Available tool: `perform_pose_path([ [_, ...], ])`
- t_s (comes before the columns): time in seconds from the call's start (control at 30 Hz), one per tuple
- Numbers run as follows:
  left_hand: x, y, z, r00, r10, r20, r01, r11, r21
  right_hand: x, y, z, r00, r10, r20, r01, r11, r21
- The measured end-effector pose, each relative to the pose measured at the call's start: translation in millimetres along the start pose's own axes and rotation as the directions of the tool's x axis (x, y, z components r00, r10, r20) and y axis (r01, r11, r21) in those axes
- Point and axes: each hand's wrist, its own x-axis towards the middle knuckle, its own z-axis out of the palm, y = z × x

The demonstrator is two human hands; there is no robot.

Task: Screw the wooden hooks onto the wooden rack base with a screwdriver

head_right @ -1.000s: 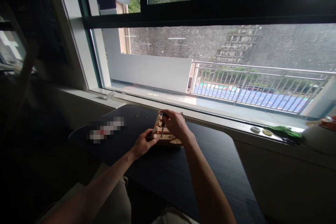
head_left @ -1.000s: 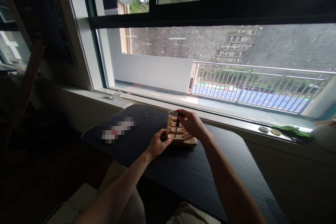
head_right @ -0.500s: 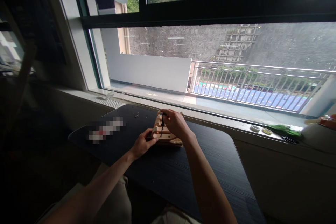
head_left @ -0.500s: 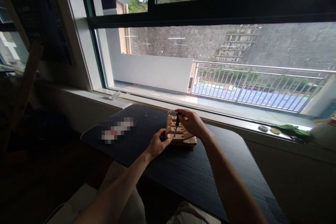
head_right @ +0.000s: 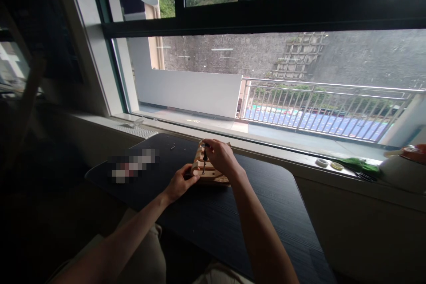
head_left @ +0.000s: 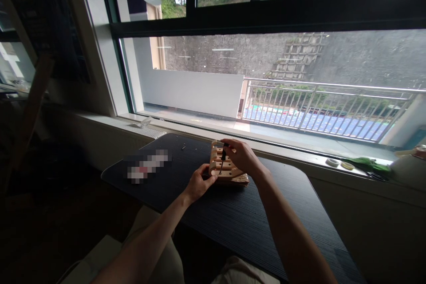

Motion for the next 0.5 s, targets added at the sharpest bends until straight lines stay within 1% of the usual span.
perform_pose_path([
  [0.13, 0.3, -0.4, 0.2, 1.0, 0.004, -0.001, -0.004, 1.0, -0.001, -0.1, -1.0, 0.7, 1.0, 0.004, -0.002, -0.004, 1.0, 0.006],
  [0.33, -0.2, -2.3, 0.4, 1.0, 0.012, -0.009, -0.012, 1.0, 0.0, -1.7, 0.9, 4.0, 0.999, 0.036, 0.031, -0.037, 0.999, 0.03],
  [0.5, -0.6, -2.1, 0.1, 1.0, 0.017, 0.004, -0.017, 1.0, -0.004, -0.7, 0.4, 6.2, 0.999, 0.035, 0.012, -0.035, 0.999, 0.025],
])
